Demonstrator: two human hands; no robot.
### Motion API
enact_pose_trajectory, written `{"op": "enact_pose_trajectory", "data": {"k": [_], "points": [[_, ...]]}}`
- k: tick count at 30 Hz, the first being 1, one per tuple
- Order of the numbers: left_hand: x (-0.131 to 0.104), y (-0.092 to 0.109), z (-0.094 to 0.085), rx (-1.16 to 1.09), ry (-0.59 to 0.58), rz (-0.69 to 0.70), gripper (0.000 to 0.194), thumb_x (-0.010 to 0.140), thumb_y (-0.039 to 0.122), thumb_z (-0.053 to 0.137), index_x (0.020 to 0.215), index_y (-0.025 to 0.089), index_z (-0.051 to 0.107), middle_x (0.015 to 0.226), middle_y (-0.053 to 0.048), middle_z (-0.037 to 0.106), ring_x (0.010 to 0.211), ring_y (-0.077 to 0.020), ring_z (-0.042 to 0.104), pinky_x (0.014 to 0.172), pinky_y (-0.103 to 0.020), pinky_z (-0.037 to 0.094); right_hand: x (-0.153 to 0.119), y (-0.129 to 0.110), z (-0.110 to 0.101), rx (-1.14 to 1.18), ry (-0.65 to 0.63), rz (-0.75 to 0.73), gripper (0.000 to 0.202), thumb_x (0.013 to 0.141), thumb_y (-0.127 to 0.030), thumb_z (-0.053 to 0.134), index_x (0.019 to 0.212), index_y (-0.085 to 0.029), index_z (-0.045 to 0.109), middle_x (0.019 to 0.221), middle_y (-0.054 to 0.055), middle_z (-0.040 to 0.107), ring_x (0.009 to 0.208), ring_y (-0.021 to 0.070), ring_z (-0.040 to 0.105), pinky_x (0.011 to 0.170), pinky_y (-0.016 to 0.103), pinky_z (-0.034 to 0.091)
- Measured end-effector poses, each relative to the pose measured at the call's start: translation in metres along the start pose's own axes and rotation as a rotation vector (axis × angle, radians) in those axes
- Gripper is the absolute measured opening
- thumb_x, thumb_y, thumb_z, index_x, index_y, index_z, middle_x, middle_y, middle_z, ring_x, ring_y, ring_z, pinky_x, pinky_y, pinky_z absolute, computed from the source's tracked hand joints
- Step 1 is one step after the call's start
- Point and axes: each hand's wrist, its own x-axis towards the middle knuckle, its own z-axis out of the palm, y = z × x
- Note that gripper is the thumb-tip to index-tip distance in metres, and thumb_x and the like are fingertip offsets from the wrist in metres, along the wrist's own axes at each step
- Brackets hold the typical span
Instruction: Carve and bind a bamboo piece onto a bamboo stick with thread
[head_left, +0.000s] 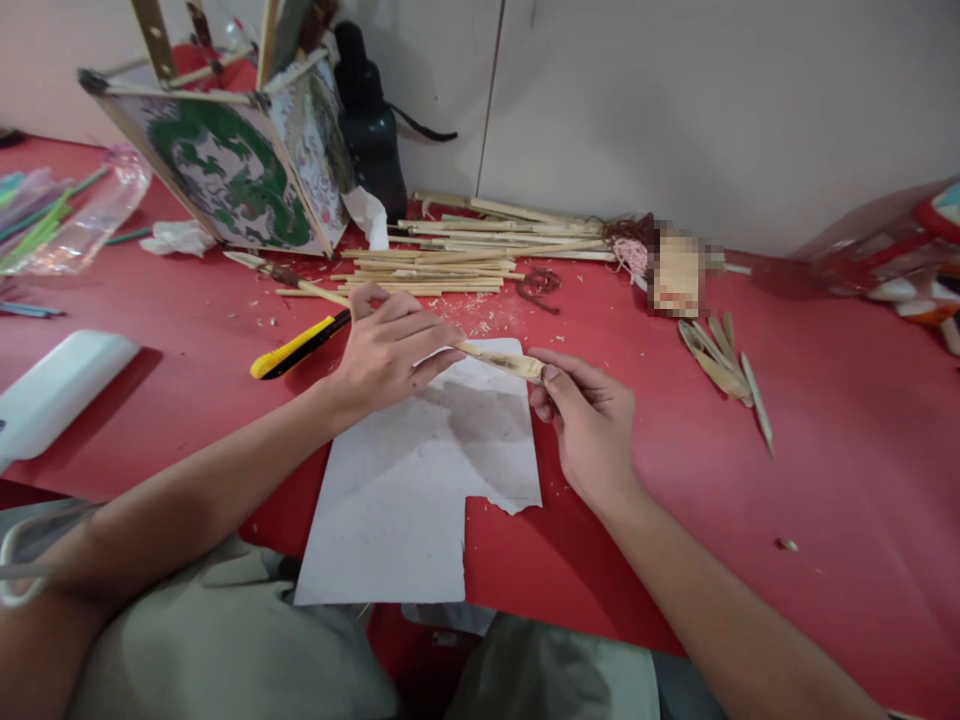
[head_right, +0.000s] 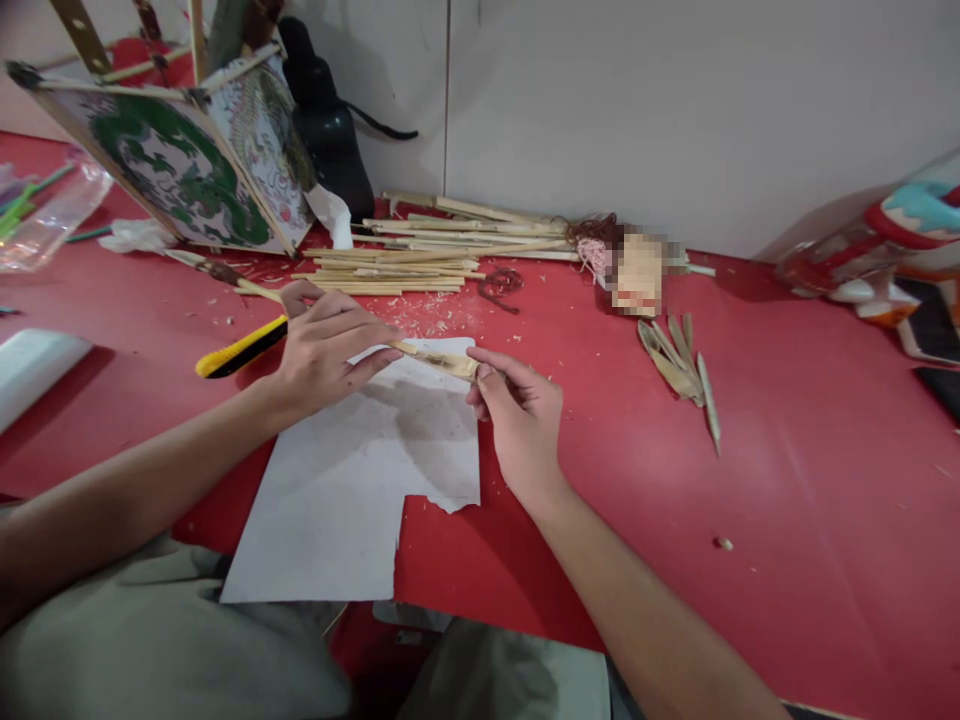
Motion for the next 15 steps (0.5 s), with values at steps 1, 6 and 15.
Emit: {"op": "enact_pose_trajectory", "data": {"k": [1,6,15], "points": [[0.0002,0.0,-0.0001,-0.007,-0.003,-0.004,0.016,0.096,0.039,0.068,0.103,0.027,0.076,0.091,-0.001,0.08,0.086,-0.0208,0.065,0.09,-0.044,0.037,-0.0004,0.0001,0.0,-0.002,-0.004,-0.008,0.018,0.091,-0.028,0.07,0.104,-0.027,0.084,0.064,-0.002,0.065,0.056,0.0095,0.056,0.052,0.024,0.045],[0.0012,0.0018,-0.0017,-0.011,-0.009,-0.059,0.014,0.095,0.039,0.069,0.098,0.027,0.076,0.092,-0.002,0.081,0.086,-0.0226,0.066,0.092,-0.048,0.036,-0.0024,-0.0001,-0.0001,-0.048,0.004,-0.062,0.019,0.093,-0.03,0.069,0.105,-0.028,0.083,0.067,-0.002,0.065,0.059,0.0104,0.058,0.053,0.025,0.048],[0.0001,-0.0002,-0.0013,-0.073,0.005,-0.072,0.014,0.094,0.041,0.07,0.098,0.029,0.076,0.091,-0.001,0.081,0.086,-0.0225,0.066,0.095,-0.05,0.035,-0.0046,0.0004,0.0005,-0.036,0.031,-0.074,0.017,0.093,-0.031,0.071,0.105,-0.029,0.083,0.068,-0.001,0.067,0.06,0.0102,0.061,0.053,0.024,0.05]]}}
